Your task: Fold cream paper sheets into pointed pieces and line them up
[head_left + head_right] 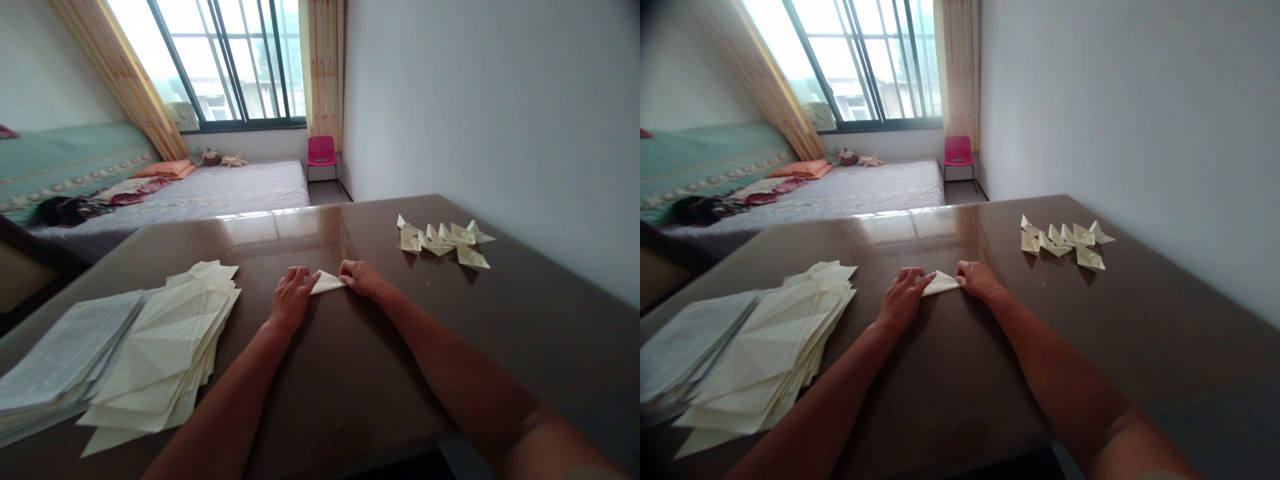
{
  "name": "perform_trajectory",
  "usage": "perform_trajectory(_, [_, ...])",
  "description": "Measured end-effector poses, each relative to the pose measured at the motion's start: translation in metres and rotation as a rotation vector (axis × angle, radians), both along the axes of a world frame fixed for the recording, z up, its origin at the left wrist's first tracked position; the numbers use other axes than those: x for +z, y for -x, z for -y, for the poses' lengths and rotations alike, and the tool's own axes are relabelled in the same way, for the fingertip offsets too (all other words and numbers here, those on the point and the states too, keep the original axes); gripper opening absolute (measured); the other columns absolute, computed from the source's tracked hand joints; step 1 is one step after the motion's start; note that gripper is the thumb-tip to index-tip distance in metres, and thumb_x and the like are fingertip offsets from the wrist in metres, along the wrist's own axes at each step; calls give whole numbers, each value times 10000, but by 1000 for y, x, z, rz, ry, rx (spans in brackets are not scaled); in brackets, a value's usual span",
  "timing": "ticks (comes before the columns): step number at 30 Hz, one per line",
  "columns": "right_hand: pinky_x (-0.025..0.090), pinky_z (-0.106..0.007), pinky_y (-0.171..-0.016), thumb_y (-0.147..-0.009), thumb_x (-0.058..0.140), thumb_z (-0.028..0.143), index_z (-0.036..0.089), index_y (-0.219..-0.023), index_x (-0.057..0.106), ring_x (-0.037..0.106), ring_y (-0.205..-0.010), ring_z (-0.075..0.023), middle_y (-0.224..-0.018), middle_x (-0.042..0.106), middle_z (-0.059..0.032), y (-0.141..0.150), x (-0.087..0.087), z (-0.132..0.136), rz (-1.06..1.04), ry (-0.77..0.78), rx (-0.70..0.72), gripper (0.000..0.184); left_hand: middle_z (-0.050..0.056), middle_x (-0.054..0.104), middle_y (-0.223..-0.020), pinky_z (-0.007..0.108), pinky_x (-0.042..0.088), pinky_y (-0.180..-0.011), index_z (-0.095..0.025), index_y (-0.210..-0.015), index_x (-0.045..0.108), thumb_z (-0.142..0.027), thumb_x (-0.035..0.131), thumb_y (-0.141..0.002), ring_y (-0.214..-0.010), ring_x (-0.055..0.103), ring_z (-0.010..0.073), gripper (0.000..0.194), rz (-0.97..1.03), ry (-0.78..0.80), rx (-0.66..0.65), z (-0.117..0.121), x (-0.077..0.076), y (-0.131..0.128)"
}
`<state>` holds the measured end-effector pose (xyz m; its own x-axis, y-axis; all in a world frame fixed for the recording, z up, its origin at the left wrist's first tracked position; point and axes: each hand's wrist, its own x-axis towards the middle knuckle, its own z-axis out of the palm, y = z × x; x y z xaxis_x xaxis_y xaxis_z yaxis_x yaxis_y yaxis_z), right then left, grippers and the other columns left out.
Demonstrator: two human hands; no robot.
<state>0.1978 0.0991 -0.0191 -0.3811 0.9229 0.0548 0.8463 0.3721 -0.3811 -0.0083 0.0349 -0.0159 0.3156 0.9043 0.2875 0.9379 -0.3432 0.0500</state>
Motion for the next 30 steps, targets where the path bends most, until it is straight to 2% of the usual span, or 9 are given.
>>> perform_trajectory(3, [371, -228, -662, -836, 561, 296, 202, -889, 646, 606, -777, -150, -856, 692, -36, 0, -2, 0, -12, -3, -4, 137, 34, 565, -1141, 319, 421, -837, -382, -1266, 510, -203, 462, -901, -1070, 464, 207, 409, -30, 37, -176, 3, 0, -2])
perform_trajectory(5, [377, -231, -672, -842, 558, 311, 205, -891, 649, 604, -777, -152, -842, 687, -34, 0, -2, -1, -16, -7, -13, 148, 26, 579, -1108, 307, 425, -790, -406, -1275, 489, -214, 461, -904, -1027, 485, 204, 418, -65, 65, -199, 4, -1, -3])
perform_trajectory(10, [405, -231, -725, -870, 525, 310, 224, -960, 677, 606, -837, -149, -948, 660, -50, 1, 9, 8, 9, -69, -4, 196, 35, 578, -1116, 307, 422, -741, -379, -1273, 480, -235, 446, -913, -1030, 488, 217, 390, -129, 74, -146, 8, 1, -7])
perform_trajectory(12, [414, -244, -746, -903, 464, 334, 253, -1017, 683, 610, -893, -168, -1026, 638, -71, 5, 19, 19, 70, -137, 78, 260, 35, 579, -1118, 311, 420, -732, -373, -1268, 480, -241, 441, -916, -1039, 487, 222, 378, -135, 83, -132, 9, 2, -9])
perform_trajectory(14, [431, -268, -733, -902, 446, 329, 275, -1094, 660, 631, -887, -199, -1033, 650, -83, 10, 28, 34, 182, -104, 208, 292, 33, 577, -1133, 317, 418, -733, -376, -1266, 477, -246, 432, -921, -1053, 484, 227, 372, -134, 89, -125, 11, 4, -10])
perform_trajectory(17, [461, -320, -727, -866, 458, 247, 193, -1255, 553, 649, -921, -269, -1060, 675, -147, 17, 37, 52, 348, 18, 265, 404, 36, 571, -1160, 328, 417, -749, -373, -1265, 473, -252, 416, -927, -1068, 481, 232, 364, -128, 101, -117, 13, 6, -12])
perform_trajectory(21, [485, -381, -744, -848, 445, 197, 62, -1386, 391, 643, -978, -323, -1077, 662, -235, 19, 40, 59, 484, 96, 234, 557, 45, 564, -1177, 348, 423, -756, -349, -1273, 474, -237, 426, -919, -1076, 475, 245, 375, -143, 118, -101, 14, 7, -14])
perform_trajectory(25, [493, -389, -766, -855, 436, 202, 40, -1385, 383, 646, -985, -310, -1058, 665, -245, 11, 43, 56, 554, 120, 185, 556, 59, 563, -1193, 361, 427, -759, -295, -1274, 483, -240, 419, -921, -1081, 473, 248, 364, -191, 123, -88, 16, 7, -14])
perform_trajectory(30, [490, -363, -755, -825, 508, 278, 129, -1232, 563, 649, -960, -294, -1030, 684, -194, 1, 47, 49, 561, 101, 156, 438, 77, 596, -1117, 359, 414, -776, -247, -1192, 559, -210, 412, -913, -1035, 501, 236, 317, -233, 126, -23, 18, 12, -9])
